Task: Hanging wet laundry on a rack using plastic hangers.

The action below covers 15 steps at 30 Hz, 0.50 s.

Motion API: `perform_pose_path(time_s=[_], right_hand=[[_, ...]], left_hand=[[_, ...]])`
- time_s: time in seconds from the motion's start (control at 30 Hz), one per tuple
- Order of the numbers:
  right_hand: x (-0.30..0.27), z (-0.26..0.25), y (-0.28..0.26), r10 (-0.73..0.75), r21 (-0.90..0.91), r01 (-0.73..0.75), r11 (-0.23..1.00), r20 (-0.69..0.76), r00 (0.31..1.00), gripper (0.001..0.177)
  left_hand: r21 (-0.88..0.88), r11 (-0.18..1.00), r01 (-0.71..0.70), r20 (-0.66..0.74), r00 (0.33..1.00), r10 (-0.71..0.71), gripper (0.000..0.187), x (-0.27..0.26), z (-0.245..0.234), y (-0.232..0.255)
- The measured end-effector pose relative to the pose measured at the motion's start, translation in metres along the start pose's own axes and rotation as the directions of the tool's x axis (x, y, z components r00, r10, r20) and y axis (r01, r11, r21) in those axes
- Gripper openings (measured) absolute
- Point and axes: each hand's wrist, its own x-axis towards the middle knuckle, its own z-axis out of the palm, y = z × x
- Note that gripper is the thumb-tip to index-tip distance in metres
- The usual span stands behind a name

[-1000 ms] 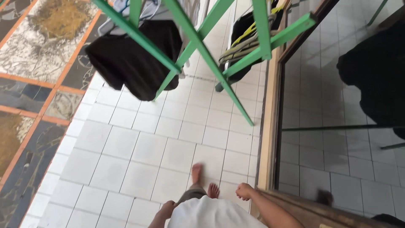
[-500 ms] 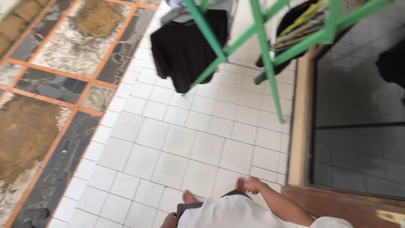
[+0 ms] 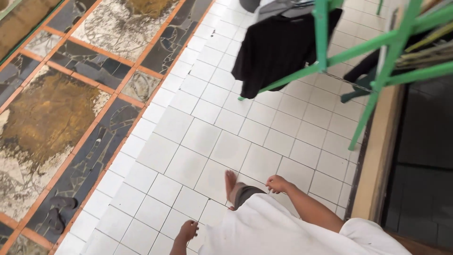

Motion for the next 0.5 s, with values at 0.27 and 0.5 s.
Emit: perform_pose_path(time_s=[0.27,0.5], right_hand=[[0.057,-0.039,-0.100,0.212,-0.252,-0.193,0.948,0.051,0.976,0.024],[0.167,-0.069,-0.260,0.038,-0.284,-0.013,0.959,0.085,0.996,0.031]], left_hand=[[-0.178,0.983,-0.046,-0.074,0.997,0.033,0.042,0.035,-0.097,0.079],[-0.040,0.999,0.015,-0.188,0.982,-0.022,0.042,0.090,-0.181,0.111]])
